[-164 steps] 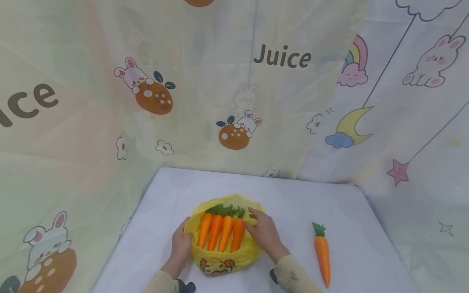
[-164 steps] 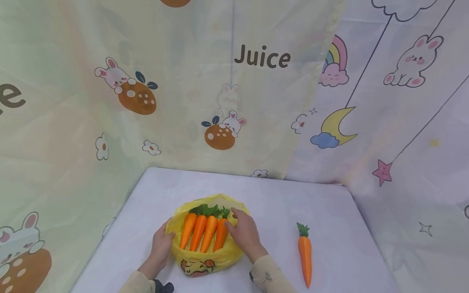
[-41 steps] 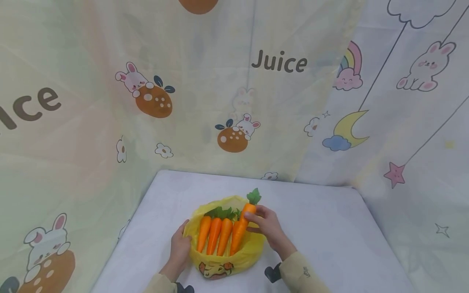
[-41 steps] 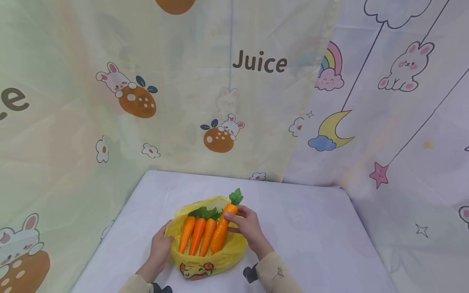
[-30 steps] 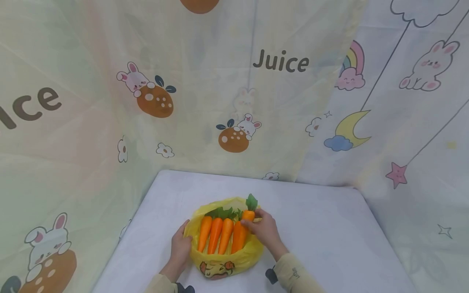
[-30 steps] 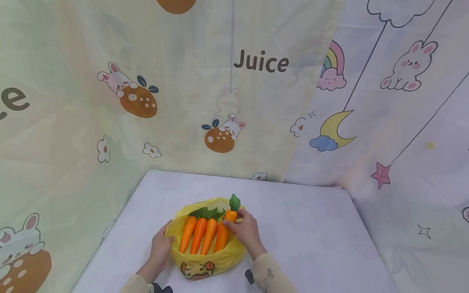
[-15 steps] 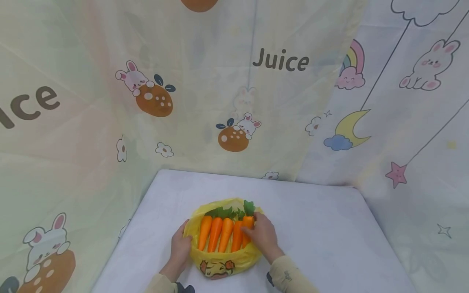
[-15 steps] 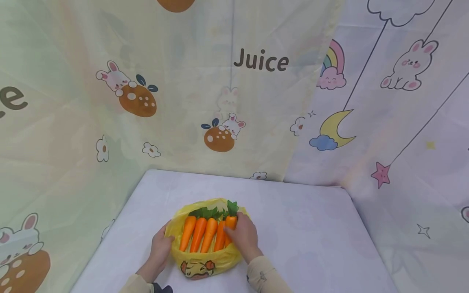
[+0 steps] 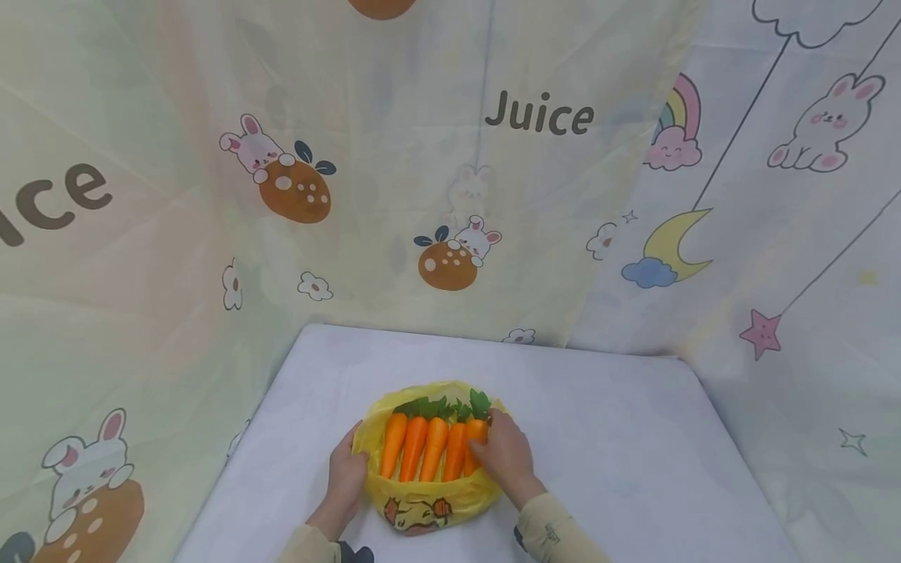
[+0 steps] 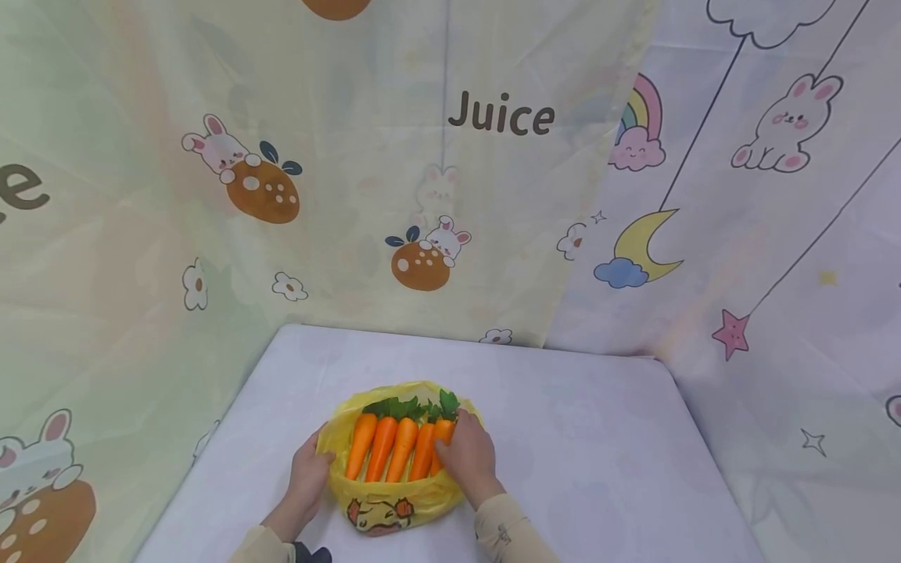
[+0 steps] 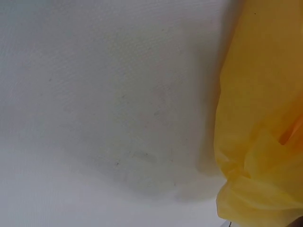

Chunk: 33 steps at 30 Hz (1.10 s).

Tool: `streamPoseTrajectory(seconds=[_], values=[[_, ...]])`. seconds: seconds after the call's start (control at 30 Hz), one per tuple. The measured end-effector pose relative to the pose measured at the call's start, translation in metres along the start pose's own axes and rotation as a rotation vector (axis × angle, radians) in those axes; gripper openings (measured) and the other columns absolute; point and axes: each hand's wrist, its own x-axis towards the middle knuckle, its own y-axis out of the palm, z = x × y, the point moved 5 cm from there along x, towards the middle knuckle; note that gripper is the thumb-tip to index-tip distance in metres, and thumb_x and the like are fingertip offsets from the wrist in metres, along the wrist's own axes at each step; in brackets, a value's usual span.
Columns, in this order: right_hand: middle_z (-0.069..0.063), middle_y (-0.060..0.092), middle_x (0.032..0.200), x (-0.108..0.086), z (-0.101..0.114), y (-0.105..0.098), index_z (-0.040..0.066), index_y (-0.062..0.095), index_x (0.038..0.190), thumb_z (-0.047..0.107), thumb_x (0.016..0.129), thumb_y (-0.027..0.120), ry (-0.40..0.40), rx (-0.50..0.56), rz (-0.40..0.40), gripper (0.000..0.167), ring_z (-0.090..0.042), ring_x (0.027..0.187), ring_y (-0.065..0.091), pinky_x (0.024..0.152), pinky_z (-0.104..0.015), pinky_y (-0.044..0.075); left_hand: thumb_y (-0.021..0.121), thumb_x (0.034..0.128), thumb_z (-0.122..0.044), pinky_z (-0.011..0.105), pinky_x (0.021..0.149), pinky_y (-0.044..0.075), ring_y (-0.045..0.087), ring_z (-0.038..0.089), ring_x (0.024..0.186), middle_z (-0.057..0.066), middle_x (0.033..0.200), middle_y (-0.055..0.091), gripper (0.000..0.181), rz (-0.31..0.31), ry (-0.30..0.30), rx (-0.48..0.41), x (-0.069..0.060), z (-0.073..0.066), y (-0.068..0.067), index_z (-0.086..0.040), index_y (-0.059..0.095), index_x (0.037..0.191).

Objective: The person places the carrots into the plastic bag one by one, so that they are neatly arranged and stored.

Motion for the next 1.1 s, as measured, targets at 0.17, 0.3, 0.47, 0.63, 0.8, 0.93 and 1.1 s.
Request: streamPoseTrajectory(seconds=[0.17, 0.3, 0.47, 0.63, 0.8, 0.93, 1.1], values=[[-0.021, 0.063, 0.127, 0.0003, 0.001, 0.0001, -0.005, 0.056, 0.135, 0.022, 0.082, 0.077, -0.008, -0.015, -0.001, 0.063, -0.037, 0.111, 0.063, 0.097, -0.052, 0.054, 0.034, 0.0953, 0.009, 0.057, 0.119, 0.024, 0.021, 0.043, 0.149, 0.023, 0.164, 0.021, 0.063, 0.0, 0.002, -0.007, 0.0002, -0.0002, -0.0004, 0.004, 0.024, 0.158], [-0.02, 0.065, 0.125, 0.0011, 0.0044, -0.0007, -0.004, 0.059, 0.133, 0.02, 0.084, 0.078, -0.054, -0.049, -0.019, 0.057, -0.037, 0.11, 0.064, 0.094, -0.053, 0.055, 0.034, 0.0946, 0.009, 0.057, 0.119, 0.023, 0.019, 0.043, 0.15, 0.022, 0.164, 0.02, 0.064, 0.003, 0.005, -0.011, 0.0005, 0.0004, -0.0011, 0.004, 0.023, 0.158], [-0.018, 0.067, 0.119, 0.0034, 0.006, 0.0014, 0.0, 0.064, 0.128, 0.027, 0.087, 0.079, -0.081, -0.156, -0.017, 0.052, -0.035, 0.101, 0.067, 0.086, -0.051, 0.059, 0.035, 0.0939, 0.009, 0.058, 0.119, 0.023, 0.019, 0.043, 0.149, 0.022, 0.164, 0.021, 0.065, -0.006, -0.001, -0.01, 0.0007, 0.001, -0.001, 0.003, 0.024, 0.158], [-0.016, 0.068, 0.116, 0.0047, 0.0056, 0.0022, 0.002, 0.066, 0.127, 0.025, 0.086, 0.078, -0.07, -0.184, -0.014, 0.048, -0.033, 0.096, 0.068, 0.082, -0.049, 0.06, 0.035, 0.094, 0.01, 0.058, 0.119, 0.023, 0.019, 0.044, 0.149, 0.023, 0.164, 0.021, 0.065, -0.007, 0.006, -0.008, 0.0017, 0.001, -0.0009, 0.003, 0.024, 0.158], [-0.014, 0.069, 0.111, 0.0062, 0.0038, 0.0021, 0.001, 0.067, 0.125, 0.012, 0.083, 0.073, -0.062, -0.189, -0.001, 0.044, -0.03, 0.086, 0.067, 0.076, -0.046, 0.061, 0.035, 0.0952, 0.009, 0.057, 0.12, 0.023, 0.02, 0.043, 0.149, 0.022, 0.164, 0.021, 0.064, -0.013, 0.007, -0.004, 0.0026, 0.0013, -0.0017, 0.002, 0.025, 0.158], [-0.013, 0.069, 0.109, 0.0068, 0.0015, 0.0031, 0.001, 0.067, 0.125, 0.011, 0.085, 0.072, -0.064, -0.199, -0.002, 0.041, -0.03, 0.085, 0.068, 0.075, -0.045, 0.061, 0.035, 0.0959, 0.008, 0.058, 0.119, 0.024, 0.02, 0.043, 0.149, 0.022, 0.164, 0.021, 0.063, -0.009, 0.0, 0.0, 0.0017, 0.0004, -0.0007, 0.002, 0.024, 0.158], [-0.013, 0.069, 0.108, 0.007, -0.0008, 0.0052, 0.002, 0.067, 0.124, 0.014, 0.088, 0.072, -0.065, -0.197, 0.002, 0.039, -0.03, 0.086, 0.068, 0.075, -0.045, 0.061, 0.035, 0.0961, 0.008, 0.058, 0.119, 0.024, 0.021, 0.044, 0.149, 0.023, 0.164, 0.022, 0.062, -0.008, -0.003, -0.004, -0.0003, -0.0001, 0.0, 0.004, 0.025, 0.157]])
